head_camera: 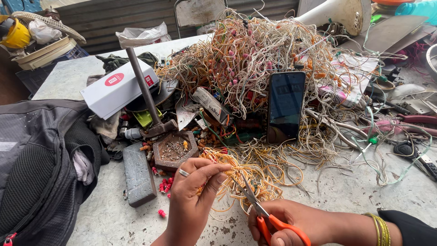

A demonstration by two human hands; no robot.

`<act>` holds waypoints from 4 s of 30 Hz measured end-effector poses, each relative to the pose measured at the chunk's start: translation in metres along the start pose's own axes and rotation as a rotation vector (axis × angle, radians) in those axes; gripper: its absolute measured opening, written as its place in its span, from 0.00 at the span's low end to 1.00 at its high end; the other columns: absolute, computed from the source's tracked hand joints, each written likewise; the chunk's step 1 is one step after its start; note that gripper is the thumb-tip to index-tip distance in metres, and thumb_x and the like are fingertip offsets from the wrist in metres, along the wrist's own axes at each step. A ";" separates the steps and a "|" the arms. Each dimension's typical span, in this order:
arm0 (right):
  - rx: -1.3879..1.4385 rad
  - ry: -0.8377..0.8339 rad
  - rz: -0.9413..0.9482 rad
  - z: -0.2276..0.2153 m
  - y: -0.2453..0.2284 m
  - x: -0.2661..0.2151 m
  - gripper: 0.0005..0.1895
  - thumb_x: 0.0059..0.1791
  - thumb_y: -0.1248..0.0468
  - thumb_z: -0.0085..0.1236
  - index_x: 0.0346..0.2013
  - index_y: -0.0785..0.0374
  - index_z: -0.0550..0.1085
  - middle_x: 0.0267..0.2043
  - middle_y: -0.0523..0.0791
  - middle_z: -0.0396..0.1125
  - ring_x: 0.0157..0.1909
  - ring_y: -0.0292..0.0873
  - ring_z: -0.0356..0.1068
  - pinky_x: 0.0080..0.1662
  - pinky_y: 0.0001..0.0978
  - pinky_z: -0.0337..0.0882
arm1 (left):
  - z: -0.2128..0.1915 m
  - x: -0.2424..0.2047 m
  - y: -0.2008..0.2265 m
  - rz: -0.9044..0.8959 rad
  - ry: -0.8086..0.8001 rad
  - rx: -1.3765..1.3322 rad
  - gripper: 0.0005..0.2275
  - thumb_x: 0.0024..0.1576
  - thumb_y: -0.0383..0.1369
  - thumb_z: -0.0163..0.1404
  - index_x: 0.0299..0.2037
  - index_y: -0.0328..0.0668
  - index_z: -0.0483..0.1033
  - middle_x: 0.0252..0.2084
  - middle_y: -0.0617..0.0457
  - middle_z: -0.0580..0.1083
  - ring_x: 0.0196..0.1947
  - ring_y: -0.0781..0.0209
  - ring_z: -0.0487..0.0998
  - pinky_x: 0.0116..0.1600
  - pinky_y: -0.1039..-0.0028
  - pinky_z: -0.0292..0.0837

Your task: The person uses orange-handled scissors to cut a bundle of tangled multi-colored wires into shorter pieces. The cut wire segments accumulate on the cluttered work surface.

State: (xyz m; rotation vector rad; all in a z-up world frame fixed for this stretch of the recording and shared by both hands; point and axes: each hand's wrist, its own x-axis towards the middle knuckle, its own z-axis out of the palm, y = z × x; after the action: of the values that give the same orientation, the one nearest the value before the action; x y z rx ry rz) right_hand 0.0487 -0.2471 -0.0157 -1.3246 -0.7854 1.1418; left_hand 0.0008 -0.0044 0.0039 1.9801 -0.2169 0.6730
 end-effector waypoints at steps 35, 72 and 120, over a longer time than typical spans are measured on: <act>0.071 0.210 0.035 -0.002 0.026 0.002 0.29 0.39 0.44 0.75 0.32 0.64 0.70 0.25 0.40 0.65 0.27 0.32 0.64 0.31 0.26 0.64 | 0.006 -0.009 0.010 0.127 -0.094 -0.069 0.09 0.53 0.28 0.63 0.43 0.45 0.86 0.36 0.57 0.82 0.40 0.64 0.79 0.48 0.74 0.74; -0.465 -0.294 0.147 0.003 -0.021 -0.001 0.18 0.55 0.52 0.50 0.51 0.62 0.71 0.39 0.44 0.69 0.42 0.38 0.68 0.44 0.31 0.67 | 0.016 -0.004 -0.023 -0.211 -0.338 0.029 0.30 0.54 0.49 0.57 0.65 0.50 0.62 0.52 0.45 0.71 0.45 0.54 0.75 0.45 0.64 0.74; -0.885 0.556 -0.377 -0.028 0.010 -0.001 0.45 0.39 0.32 0.62 0.57 0.61 0.69 0.51 0.45 0.71 0.54 0.43 0.71 0.55 0.38 0.73 | 0.020 0.007 -0.029 -0.121 -0.091 -0.071 0.09 0.68 0.34 0.42 0.51 0.37 0.69 0.31 0.51 0.81 0.31 0.63 0.86 0.32 0.74 0.80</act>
State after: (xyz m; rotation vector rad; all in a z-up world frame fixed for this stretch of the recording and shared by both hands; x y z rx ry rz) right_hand 0.0730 -0.2581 -0.0291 -1.9758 -1.0974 0.0533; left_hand 0.0262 -0.0065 -0.0214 1.9400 -0.1720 0.4922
